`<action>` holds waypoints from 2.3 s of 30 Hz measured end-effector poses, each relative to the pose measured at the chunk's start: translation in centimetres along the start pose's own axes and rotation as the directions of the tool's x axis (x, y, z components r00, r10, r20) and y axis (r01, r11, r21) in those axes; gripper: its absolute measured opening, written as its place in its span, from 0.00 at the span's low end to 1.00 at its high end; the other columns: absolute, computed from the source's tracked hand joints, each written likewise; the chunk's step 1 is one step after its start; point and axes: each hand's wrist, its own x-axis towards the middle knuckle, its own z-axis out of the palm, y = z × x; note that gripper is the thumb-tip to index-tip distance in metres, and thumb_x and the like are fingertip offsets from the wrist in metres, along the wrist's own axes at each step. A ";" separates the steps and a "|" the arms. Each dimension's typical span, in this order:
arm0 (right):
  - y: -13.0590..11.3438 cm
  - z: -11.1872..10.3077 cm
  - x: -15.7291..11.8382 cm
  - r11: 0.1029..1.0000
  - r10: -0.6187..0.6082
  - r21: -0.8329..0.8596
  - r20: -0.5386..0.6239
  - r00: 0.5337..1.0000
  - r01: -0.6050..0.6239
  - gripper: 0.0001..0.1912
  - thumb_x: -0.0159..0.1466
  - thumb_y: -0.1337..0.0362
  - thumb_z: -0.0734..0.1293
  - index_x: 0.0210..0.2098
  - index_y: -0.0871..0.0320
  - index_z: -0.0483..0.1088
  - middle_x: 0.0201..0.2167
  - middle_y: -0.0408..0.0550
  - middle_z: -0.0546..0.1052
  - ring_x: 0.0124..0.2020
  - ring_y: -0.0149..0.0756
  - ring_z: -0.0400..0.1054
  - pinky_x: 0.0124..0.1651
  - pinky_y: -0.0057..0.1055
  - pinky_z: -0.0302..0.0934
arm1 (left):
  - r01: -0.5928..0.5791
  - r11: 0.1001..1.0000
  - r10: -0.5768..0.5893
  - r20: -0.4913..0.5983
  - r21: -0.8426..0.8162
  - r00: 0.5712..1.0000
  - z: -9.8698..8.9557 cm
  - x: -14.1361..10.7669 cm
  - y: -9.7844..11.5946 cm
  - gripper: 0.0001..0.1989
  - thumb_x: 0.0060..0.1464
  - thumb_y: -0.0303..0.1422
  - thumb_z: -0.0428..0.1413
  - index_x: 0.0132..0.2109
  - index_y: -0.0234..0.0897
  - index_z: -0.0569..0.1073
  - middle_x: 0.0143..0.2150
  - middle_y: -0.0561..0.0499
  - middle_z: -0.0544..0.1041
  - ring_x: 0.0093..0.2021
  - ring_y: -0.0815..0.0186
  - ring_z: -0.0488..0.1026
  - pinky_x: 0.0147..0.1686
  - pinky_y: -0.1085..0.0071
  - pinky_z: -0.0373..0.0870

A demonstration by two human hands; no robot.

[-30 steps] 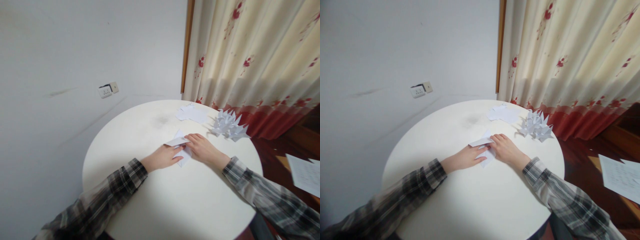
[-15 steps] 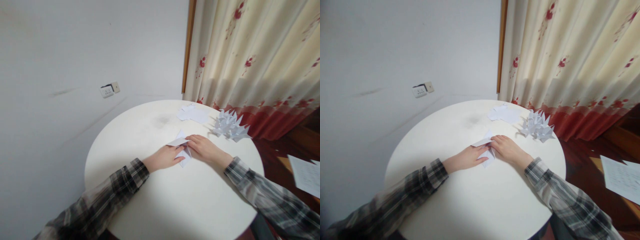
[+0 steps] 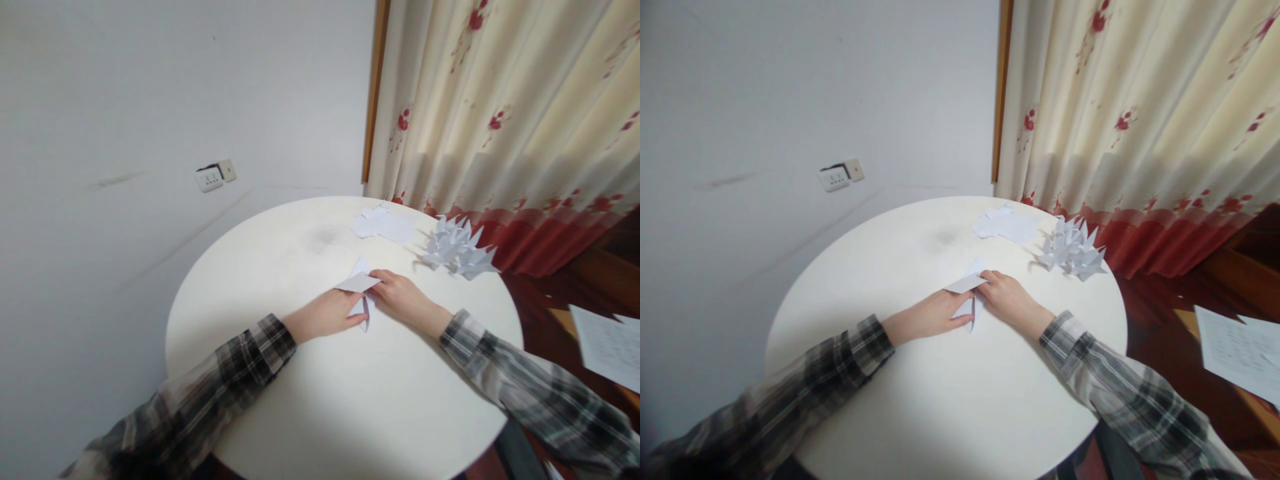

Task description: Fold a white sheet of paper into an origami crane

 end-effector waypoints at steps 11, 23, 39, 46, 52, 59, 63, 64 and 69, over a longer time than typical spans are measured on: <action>0.0 0.0 -0.2 0.997 0.080 0.019 0.068 0.995 -0.081 0.11 0.63 0.71 0.58 0.45 0.62 0.66 0.42 0.52 0.70 0.36 0.32 0.69 0.39 0.27 0.63 | 0.008 1.000 -0.007 0.015 -0.029 1.000 -0.1 -0.3 -0.1 0.25 0.56 0.38 0.52 0.57 0.30 0.57 0.56 0.38 0.66 0.56 0.55 0.64 0.55 0.61 0.60; -0.5 -0.5 0.1 0.990 0.133 -0.061 0.140 0.981 -0.126 0.09 0.64 0.69 0.58 0.41 0.62 0.68 0.41 0.53 0.70 0.32 0.31 0.69 0.33 0.26 0.60 | -0.100 0.992 0.108 0.108 -0.078 0.988 -0.5 -0.6 -0.7 0.22 0.60 0.40 0.47 0.59 0.39 0.60 0.56 0.43 0.66 0.56 0.58 0.64 0.55 0.63 0.58; -0.3 -0.3 -0.1 0.993 0.075 -0.105 0.164 0.984 -0.059 0.10 0.63 0.70 0.60 0.45 0.61 0.65 0.43 0.53 0.68 0.37 0.34 0.68 0.34 0.27 0.62 | -0.076 0.989 0.093 0.132 -0.123 0.987 -0.5 -0.7 -0.7 0.21 0.61 0.38 0.46 0.59 0.39 0.62 0.58 0.43 0.65 0.57 0.57 0.63 0.56 0.61 0.58; -0.4 -0.4 -0.1 0.989 0.098 -0.130 0.182 0.978 -0.075 0.09 0.64 0.69 0.59 0.44 0.61 0.66 0.43 0.53 0.68 0.36 0.34 0.68 0.33 0.27 0.61 | -0.080 0.988 0.096 0.121 -0.134 0.988 -0.5 -0.8 -0.7 0.21 0.60 0.39 0.47 0.59 0.40 0.61 0.58 0.44 0.65 0.56 0.58 0.64 0.55 0.62 0.59; -0.6 -0.5 0.0 0.986 0.106 -0.144 0.198 0.974 -0.078 0.10 0.64 0.69 0.59 0.44 0.61 0.66 0.44 0.54 0.68 0.37 0.34 0.68 0.32 0.26 0.61 | -0.081 0.992 0.094 0.134 -0.095 0.987 -0.3 -0.8 -0.9 0.22 0.60 0.40 0.46 0.60 0.40 0.61 0.56 0.44 0.67 0.53 0.58 0.67 0.53 0.63 0.61; -0.6 -0.3 0.0 0.982 0.121 -0.170 0.191 0.974 -0.089 0.10 0.64 0.68 0.59 0.44 0.60 0.67 0.45 0.54 0.69 0.36 0.36 0.69 0.31 0.27 0.61 | -0.091 0.994 0.099 0.133 -0.064 0.986 -0.3 -0.8 -0.9 0.22 0.61 0.41 0.45 0.59 0.39 0.62 0.57 0.43 0.66 0.52 0.58 0.67 0.53 0.64 0.61; -0.7 -0.3 0.0 0.980 0.125 -0.175 0.193 0.973 -0.092 0.10 0.64 0.68 0.58 0.44 0.60 0.67 0.46 0.54 0.68 0.37 0.36 0.69 0.31 0.27 0.61 | -0.080 0.995 0.089 0.145 -0.062 0.985 -0.3 -0.8 -0.9 0.22 0.60 0.40 0.46 0.59 0.39 0.62 0.56 0.43 0.67 0.50 0.59 0.69 0.52 0.64 0.62; -0.8 -0.4 0.0 0.980 0.126 -0.177 0.192 0.973 -0.092 0.10 0.64 0.68 0.58 0.44 0.60 0.67 0.46 0.54 0.68 0.37 0.36 0.69 0.31 0.27 0.61 | -0.080 0.995 0.088 0.146 -0.062 0.985 -0.3 -0.8 -0.9 0.22 0.60 0.40 0.46 0.59 0.39 0.62 0.56 0.43 0.67 0.50 0.59 0.69 0.52 0.64 0.62; -1.0 -0.5 0.0 0.979 0.132 -0.181 0.191 0.973 -0.097 0.10 0.64 0.69 0.59 0.44 0.60 0.67 0.46 0.54 0.68 0.37 0.36 0.69 0.31 0.27 0.62 | -0.090 0.993 0.099 0.135 -0.073 0.986 -0.3 -0.7 -0.9 0.21 0.60 0.40 0.46 0.59 0.39 0.63 0.56 0.43 0.67 0.52 0.58 0.68 0.53 0.63 0.62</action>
